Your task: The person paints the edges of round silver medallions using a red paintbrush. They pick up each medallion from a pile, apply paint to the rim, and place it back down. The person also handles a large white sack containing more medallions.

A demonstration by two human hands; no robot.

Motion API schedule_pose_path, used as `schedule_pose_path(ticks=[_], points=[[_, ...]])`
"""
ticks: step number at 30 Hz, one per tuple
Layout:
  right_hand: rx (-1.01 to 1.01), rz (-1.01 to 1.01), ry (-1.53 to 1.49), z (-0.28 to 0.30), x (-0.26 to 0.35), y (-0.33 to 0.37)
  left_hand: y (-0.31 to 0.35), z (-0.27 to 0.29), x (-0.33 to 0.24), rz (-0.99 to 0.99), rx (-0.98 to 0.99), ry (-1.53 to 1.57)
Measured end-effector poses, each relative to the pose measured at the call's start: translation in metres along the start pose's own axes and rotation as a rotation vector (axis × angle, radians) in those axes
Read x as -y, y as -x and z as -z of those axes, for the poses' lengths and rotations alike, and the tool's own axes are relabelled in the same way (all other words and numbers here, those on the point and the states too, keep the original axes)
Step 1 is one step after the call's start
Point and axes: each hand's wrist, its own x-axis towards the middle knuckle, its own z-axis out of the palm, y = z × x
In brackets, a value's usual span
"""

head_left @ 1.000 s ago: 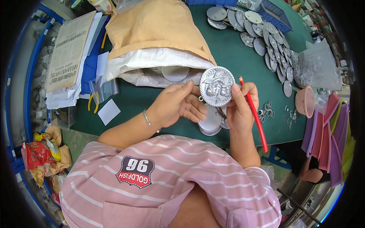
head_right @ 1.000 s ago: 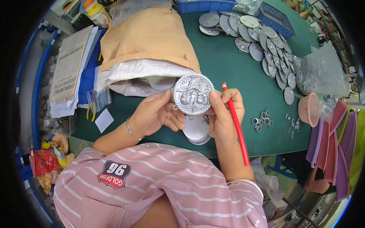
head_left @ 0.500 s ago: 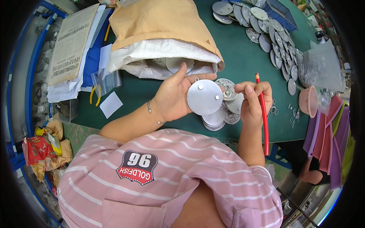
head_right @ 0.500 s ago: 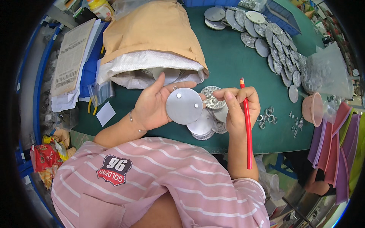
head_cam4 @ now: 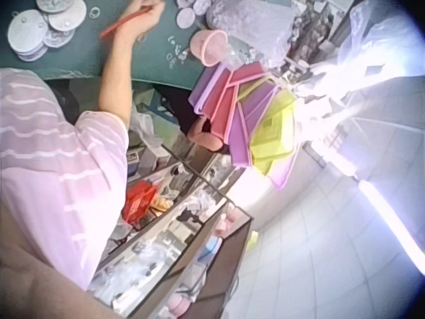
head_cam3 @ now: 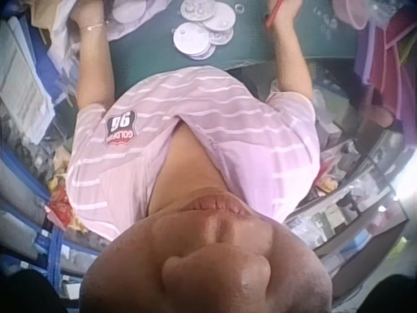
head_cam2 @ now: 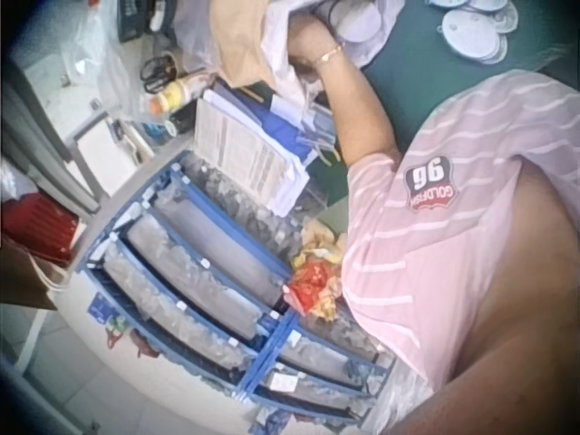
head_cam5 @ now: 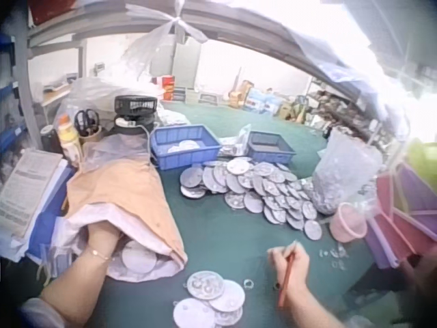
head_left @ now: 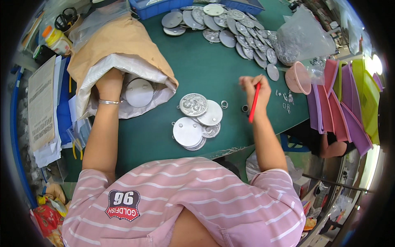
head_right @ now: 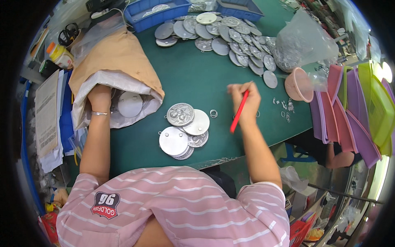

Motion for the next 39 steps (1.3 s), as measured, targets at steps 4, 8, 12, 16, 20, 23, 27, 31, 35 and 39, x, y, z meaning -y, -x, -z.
schedule_pose_path(ticks=[4,8,12,16,20,23,27,31,35,39], points=[[-0.293,0.252,0.806,0.086,-0.048,-0.07,-0.009,-0.011,-0.012,-0.019,-0.102,0.122],[-0.201,-0.151,1.248,0.12,-0.054,-0.097,-0.009,-0.023,-0.006,-0.084,-0.099,0.06],[-0.137,-0.094,1.256,0.13,-0.059,-0.109,0.02,0.002,-0.011,-0.111,0.002,0.241],[-0.256,0.081,1.029,0.168,-0.084,-0.132,0.057,0.055,-0.044,-0.114,-0.124,0.506],[-0.354,0.198,1.129,0.155,-0.054,-0.123,0.08,0.086,-0.063,-0.205,-0.104,0.899],[-0.477,0.185,1.139,0.164,-0.042,-0.13,0.083,0.086,-0.064,-0.247,-0.062,1.124],[-0.076,-0.091,0.044,0.087,0.008,-0.094,0.091,0.083,-0.07,0.27,0.535,1.665],[0.373,-0.184,-0.291,-0.014,0.069,-0.015,0.083,0.073,-0.086,0.243,0.904,1.989],[0.592,-0.176,-0.393,-0.067,0.085,0.034,0.078,0.081,-0.093,0.287,0.856,2.09],[0.536,-0.2,-0.455,-0.08,0.085,0.053,0.089,0.074,-0.081,0.423,0.632,2.105]])
